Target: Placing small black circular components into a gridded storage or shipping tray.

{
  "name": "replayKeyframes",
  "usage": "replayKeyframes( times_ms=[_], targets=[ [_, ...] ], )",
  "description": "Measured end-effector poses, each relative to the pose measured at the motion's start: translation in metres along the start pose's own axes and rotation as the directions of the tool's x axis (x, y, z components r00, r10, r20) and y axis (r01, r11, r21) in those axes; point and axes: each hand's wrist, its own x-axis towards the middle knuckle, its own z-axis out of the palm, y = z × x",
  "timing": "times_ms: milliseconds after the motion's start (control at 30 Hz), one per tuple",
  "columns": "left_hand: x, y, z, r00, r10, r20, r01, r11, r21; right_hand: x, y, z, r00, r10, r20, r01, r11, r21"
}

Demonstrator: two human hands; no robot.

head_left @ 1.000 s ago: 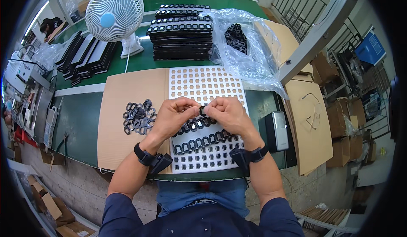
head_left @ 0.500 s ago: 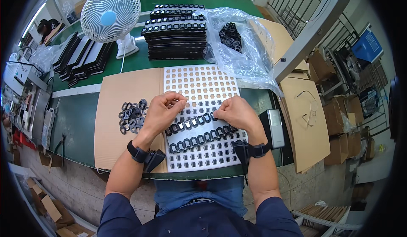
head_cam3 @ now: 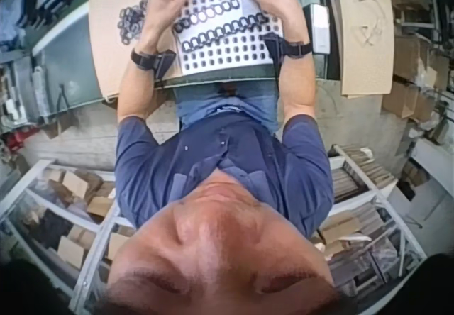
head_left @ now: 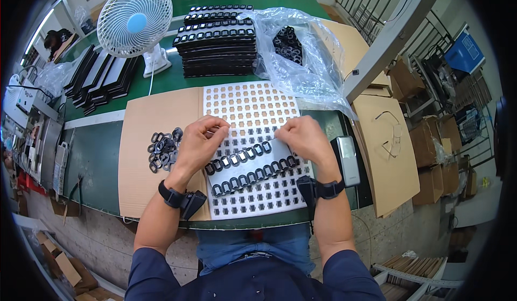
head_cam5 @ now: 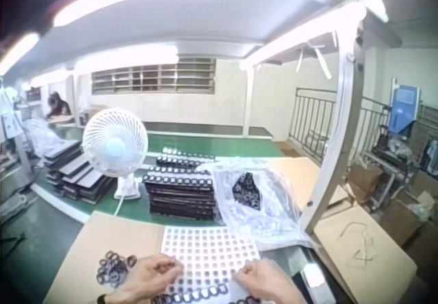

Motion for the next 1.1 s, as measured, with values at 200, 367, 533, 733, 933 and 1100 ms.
replayKeyframes(
  times_ms=[200, 367, 533, 733, 933, 1100],
  targets=[
    [0.002, 0.002, -0.008, 0.994, 0.059, -0.092, -0.056, 0.998, 0.042, 0.005, 0.011, -0.004, 0.982, 0.036, -0.186, -0.034, 0.999, 0.017],
    [0.004, 0.002, -0.024, 0.970, 0.127, -0.205, -0.103, 0.987, 0.124, 0.011, 0.007, 0.000, 0.985, 0.091, -0.147, -0.084, 0.995, 0.052],
    [0.009, 0.001, -0.046, 0.917, 0.225, -0.331, -0.165, 0.966, 0.199, 0.030, 0.002, 0.006, 0.999, 0.029, -0.024, -0.030, 0.998, -0.059],
    [0.006, 0.000, -0.090, 0.928, 0.164, -0.333, -0.012, 0.910, 0.415, 0.059, -0.009, -0.002, 0.974, 0.213, 0.073, -0.180, 0.933, -0.312],
    [-0.006, -0.006, -0.096, 0.968, 0.088, -0.237, 0.103, 0.720, 0.686, 0.059, -0.045, 0.003, 0.949, 0.282, 0.138, -0.208, 0.895, -0.395],
    [-0.007, 0.001, -0.090, 0.991, -0.053, -0.119, 0.124, 0.663, 0.738, 0.052, -0.036, 0.001, 0.972, 0.217, 0.094, -0.169, 0.914, -0.369]
  ],
)
